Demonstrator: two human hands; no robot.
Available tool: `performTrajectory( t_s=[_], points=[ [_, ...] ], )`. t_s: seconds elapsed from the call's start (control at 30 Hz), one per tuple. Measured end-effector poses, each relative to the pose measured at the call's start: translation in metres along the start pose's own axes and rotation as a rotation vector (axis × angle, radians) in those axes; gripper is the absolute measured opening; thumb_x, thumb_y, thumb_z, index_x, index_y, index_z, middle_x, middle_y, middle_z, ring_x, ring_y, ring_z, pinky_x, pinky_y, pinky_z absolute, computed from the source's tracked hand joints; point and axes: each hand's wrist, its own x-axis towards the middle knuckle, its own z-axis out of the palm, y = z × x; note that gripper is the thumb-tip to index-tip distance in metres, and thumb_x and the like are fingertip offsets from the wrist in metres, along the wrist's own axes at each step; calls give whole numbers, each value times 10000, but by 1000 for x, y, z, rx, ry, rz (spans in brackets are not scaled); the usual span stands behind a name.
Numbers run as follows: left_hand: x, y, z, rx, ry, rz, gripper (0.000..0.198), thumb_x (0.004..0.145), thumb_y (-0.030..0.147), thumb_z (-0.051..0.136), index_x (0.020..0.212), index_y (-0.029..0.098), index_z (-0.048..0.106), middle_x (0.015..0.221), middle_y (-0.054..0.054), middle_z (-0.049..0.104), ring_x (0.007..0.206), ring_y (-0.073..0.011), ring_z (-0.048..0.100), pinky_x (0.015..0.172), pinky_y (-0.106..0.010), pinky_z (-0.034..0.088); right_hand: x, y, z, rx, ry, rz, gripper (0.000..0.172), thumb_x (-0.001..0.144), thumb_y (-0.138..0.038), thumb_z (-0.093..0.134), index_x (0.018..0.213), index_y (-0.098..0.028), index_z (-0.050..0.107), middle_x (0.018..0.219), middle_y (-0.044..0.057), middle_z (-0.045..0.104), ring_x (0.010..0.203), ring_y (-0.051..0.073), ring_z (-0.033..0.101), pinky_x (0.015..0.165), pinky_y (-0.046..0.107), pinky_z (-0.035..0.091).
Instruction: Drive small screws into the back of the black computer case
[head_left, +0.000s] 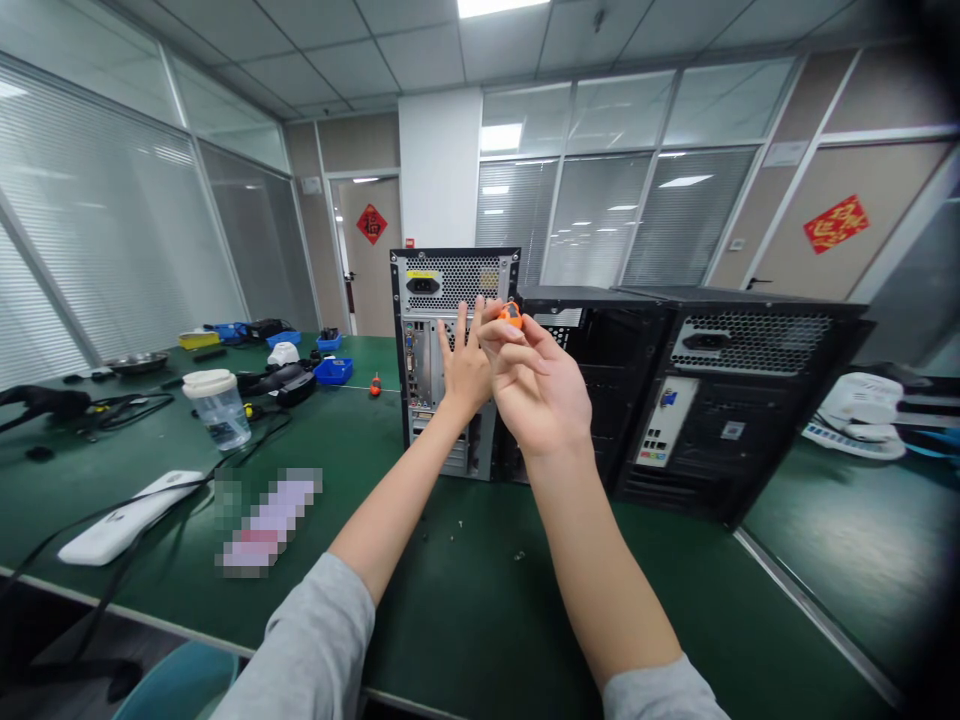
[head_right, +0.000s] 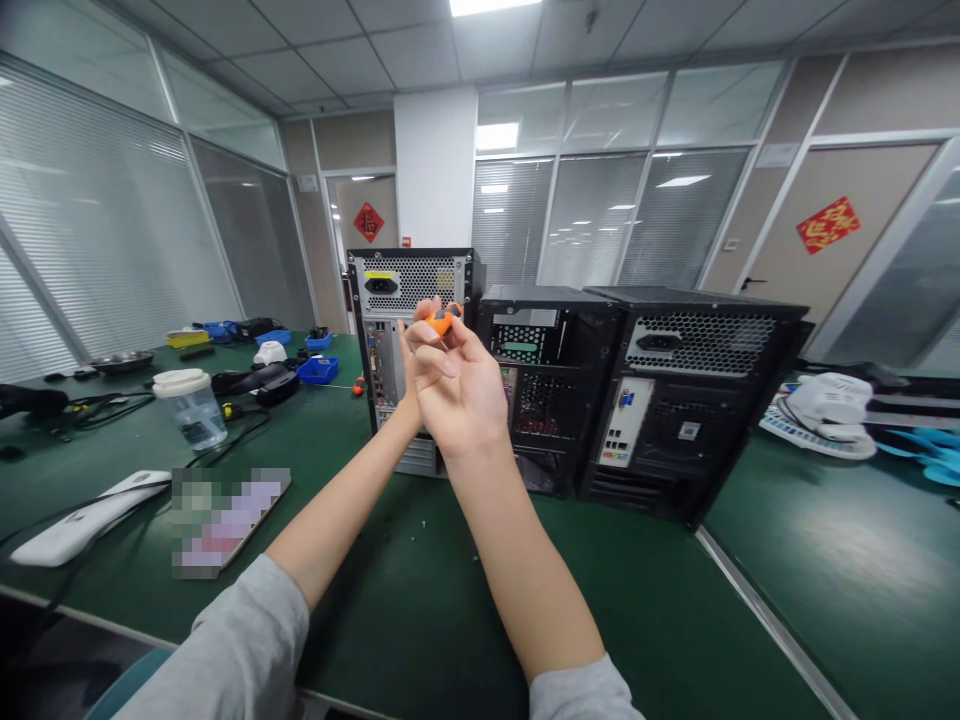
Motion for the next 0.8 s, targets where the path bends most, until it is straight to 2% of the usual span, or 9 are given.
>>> performTrajectory(
  t_s=[0.17,0.33,0.47,0.63,0.8],
  points=[
    [3,1,-6,-8,-51,11,504,852,406,225,1323,229,267,1427,-14,170,1340,-241,19,1093,-546,-18,2,-5,1,-38,-12,9,380,859,-159,194,760,-166,560,817,-24,572,571,-40,477,352,-49,276],
    [4,2,-12,-18,-74,8,516,835,453,253,1300,236,311,1415,-24,213,1337,-258,35,1085,-551,0,1,-9,3,-19,-3,25,252,871,-217,308,777,-181,540,733,-20,530,527,-30,472,338,-39,312],
    [3,3,-14,-20,-73,11,512,844,447,230,1307,238,294,1407,-29,237,1337,-254,41,1080,-541,-15,2,-10,4,34,25,87,161,858,-230,395,827,-184,545,699,-16,509,537,-13,502,351,-24,376],
    [2,7,-20,-3,-61,-30,514,858,420,196,1325,216,260,1405,-43,242,1335,-237,80,1093,-505,41,5,-10,4,107,71,153,114,816,-213,491,908,-171,542,738,-11,549,656,21,590,474,24,495],
    [1,8,-24,58,-73,-27,495,870,394,150,1337,247,219,1430,-10,167,1341,-195,47,1096,-471,97,6,-7,5,179,141,133,85,831,-161,467,839,-173,550,725,-7,571,680,33,603,531,53,525]
  ],
)
